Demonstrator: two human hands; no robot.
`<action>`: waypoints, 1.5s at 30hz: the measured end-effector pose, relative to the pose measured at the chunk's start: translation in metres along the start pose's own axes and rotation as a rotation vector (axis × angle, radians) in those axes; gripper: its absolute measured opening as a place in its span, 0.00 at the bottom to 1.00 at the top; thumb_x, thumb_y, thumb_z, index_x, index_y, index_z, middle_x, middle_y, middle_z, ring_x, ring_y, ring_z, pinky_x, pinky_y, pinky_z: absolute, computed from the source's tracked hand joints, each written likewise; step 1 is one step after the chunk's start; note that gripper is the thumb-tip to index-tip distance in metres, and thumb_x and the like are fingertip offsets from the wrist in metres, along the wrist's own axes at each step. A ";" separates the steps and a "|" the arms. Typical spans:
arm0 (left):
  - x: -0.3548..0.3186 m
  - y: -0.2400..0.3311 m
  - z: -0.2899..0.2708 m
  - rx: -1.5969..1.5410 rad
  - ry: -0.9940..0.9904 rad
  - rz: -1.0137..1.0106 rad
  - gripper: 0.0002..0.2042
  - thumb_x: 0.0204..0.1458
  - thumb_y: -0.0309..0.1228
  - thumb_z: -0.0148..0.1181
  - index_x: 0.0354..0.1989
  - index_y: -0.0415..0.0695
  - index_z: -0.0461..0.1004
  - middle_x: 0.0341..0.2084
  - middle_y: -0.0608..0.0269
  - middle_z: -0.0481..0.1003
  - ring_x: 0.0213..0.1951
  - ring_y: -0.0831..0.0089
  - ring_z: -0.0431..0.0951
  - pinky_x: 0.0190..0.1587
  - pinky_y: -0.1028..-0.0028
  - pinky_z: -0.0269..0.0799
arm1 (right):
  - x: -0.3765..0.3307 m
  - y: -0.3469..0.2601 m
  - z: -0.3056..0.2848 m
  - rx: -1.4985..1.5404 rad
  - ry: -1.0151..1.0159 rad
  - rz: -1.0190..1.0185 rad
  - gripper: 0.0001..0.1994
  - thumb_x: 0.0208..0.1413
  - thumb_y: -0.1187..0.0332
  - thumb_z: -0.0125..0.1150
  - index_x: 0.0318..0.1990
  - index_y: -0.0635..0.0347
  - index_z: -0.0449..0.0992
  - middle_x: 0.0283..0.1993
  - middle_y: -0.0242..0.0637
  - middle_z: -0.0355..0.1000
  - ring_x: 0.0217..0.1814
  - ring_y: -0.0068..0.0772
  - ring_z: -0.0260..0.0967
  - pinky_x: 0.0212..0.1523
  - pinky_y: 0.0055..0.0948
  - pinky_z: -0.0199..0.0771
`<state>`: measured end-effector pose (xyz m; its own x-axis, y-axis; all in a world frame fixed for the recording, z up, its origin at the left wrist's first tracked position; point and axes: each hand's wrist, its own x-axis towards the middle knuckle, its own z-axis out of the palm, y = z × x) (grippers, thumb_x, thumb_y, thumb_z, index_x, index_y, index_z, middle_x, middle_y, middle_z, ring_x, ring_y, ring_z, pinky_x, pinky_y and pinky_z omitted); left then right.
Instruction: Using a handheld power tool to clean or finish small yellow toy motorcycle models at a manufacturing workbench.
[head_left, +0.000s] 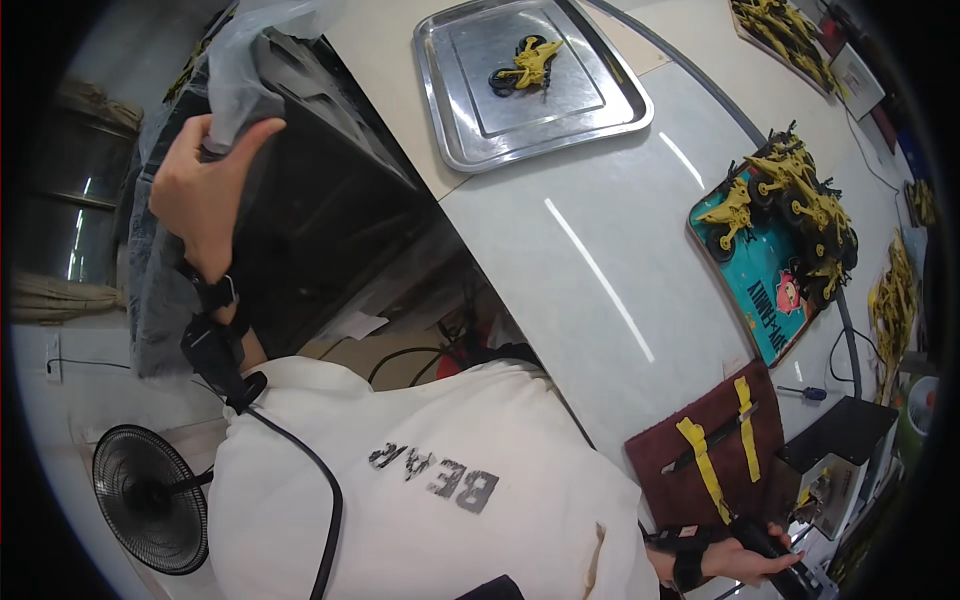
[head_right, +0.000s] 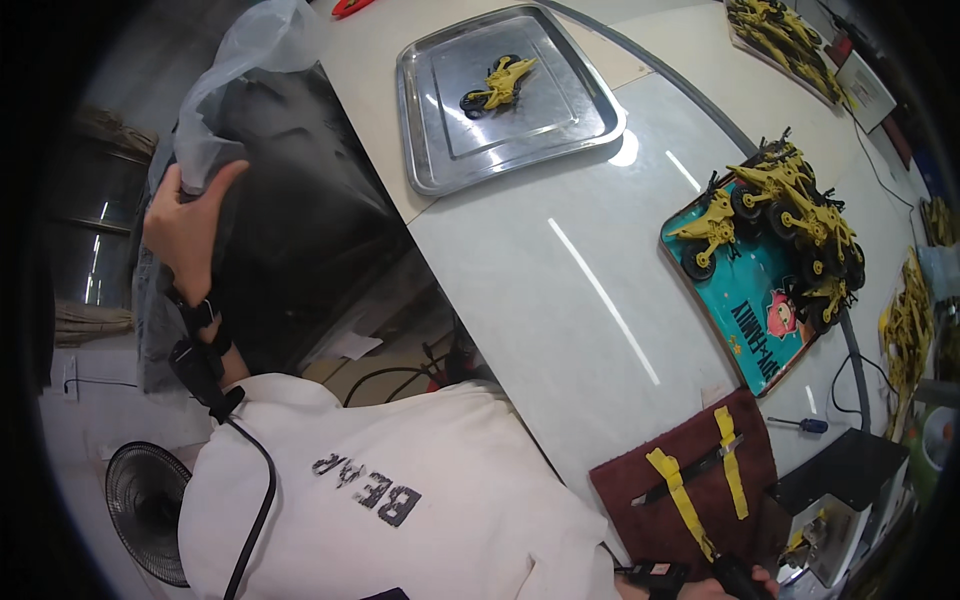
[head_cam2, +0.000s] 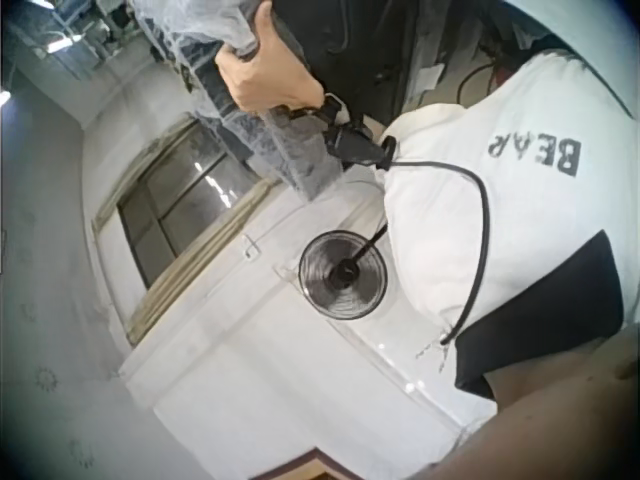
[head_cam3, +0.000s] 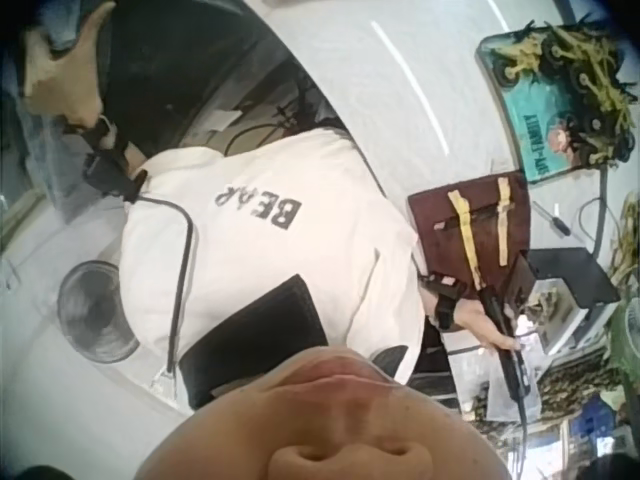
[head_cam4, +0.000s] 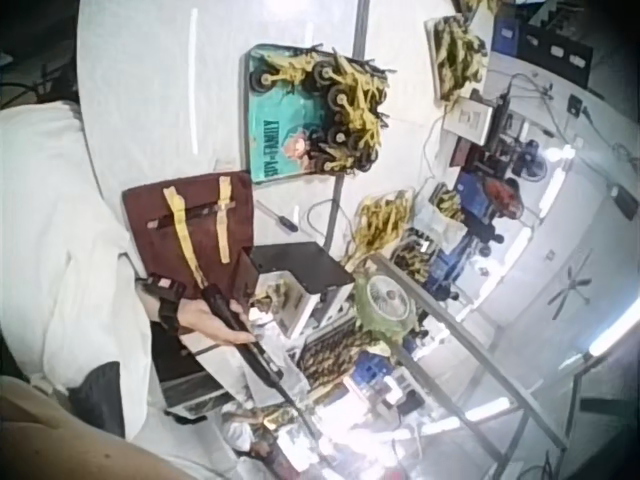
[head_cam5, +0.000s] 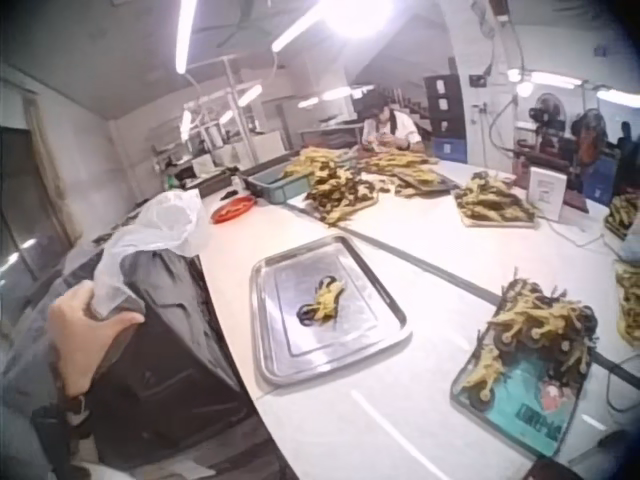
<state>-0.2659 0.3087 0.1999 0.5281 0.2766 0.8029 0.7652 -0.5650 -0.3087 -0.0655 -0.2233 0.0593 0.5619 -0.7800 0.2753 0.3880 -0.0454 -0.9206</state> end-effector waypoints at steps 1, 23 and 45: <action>0.000 -0.007 0.008 0.025 0.003 -0.041 0.26 0.31 0.57 0.67 0.18 0.44 0.70 0.11 0.61 0.70 0.15 0.60 0.70 0.17 0.68 0.62 | -0.003 0.000 0.001 -0.021 -0.013 -0.004 0.14 0.53 0.64 0.57 0.27 0.67 0.68 0.25 0.37 0.65 0.28 0.31 0.64 0.31 0.26 0.66; -0.038 0.007 -0.025 -0.371 -0.165 0.033 0.36 0.33 0.66 0.59 0.31 0.40 0.73 0.22 0.59 0.72 0.24 0.59 0.71 0.28 0.69 0.65 | 0.007 0.009 -0.007 -0.027 0.001 0.018 0.14 0.54 0.63 0.55 0.29 0.68 0.67 0.29 0.39 0.66 0.31 0.32 0.65 0.36 0.27 0.66; -0.006 0.011 0.023 -0.089 -0.126 -0.284 0.24 0.39 0.57 0.63 0.30 0.47 0.77 0.27 0.64 0.77 0.33 0.67 0.77 0.36 0.70 0.70 | 0.000 0.005 -0.012 0.029 -0.007 -0.018 0.11 0.56 0.64 0.53 0.33 0.66 0.69 0.28 0.38 0.65 0.29 0.32 0.63 0.35 0.27 0.65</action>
<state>-0.2521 0.3181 0.1800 0.3440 0.5235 0.7795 0.8562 -0.5157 -0.0315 -0.0725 -0.2309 0.0512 0.5595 -0.7750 0.2938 0.4188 -0.0416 -0.9071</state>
